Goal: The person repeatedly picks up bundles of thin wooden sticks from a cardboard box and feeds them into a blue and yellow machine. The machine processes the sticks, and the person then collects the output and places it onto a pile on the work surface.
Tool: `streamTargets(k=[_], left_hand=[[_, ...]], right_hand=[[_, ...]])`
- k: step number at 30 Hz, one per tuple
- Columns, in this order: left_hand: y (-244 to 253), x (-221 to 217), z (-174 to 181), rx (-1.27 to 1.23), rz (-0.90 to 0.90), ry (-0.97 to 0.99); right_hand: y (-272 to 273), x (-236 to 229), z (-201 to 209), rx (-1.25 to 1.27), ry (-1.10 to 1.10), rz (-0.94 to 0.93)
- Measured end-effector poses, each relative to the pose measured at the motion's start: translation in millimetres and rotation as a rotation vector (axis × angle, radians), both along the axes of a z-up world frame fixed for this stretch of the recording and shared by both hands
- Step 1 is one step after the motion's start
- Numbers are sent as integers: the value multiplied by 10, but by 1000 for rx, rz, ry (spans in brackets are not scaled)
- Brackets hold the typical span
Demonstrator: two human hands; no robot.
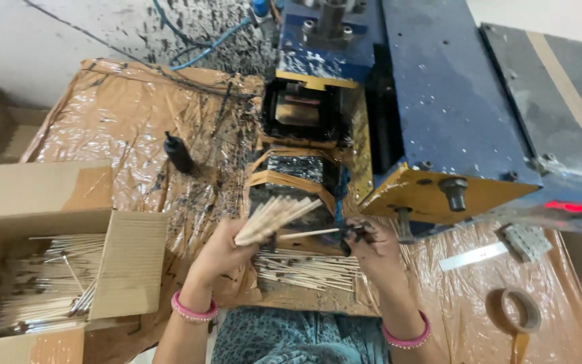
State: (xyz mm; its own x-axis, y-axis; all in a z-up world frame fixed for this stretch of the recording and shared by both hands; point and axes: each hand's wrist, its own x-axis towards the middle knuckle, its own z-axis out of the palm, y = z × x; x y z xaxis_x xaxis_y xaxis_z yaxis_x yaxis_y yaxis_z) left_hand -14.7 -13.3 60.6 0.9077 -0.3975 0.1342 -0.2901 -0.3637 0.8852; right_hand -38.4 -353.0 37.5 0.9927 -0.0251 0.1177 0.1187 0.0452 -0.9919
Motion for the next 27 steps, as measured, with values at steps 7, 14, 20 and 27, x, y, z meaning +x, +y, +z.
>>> streamTargets(k=[7, 14, 20, 27], left_hand=[[138, 921, 215, -528, 423, -73], [-171, 1400, -280, -735, 429, 42], [-165, 1350, -204, -765, 378, 45], [-161, 897, -153, -733, 525, 40]], right_hand=[[385, 843, 527, -652, -587, 67], [475, 855, 607, -960, -698, -29], [325, 941, 235, -1167, -115, -136], [332, 384, 836, -974, -726, -250]])
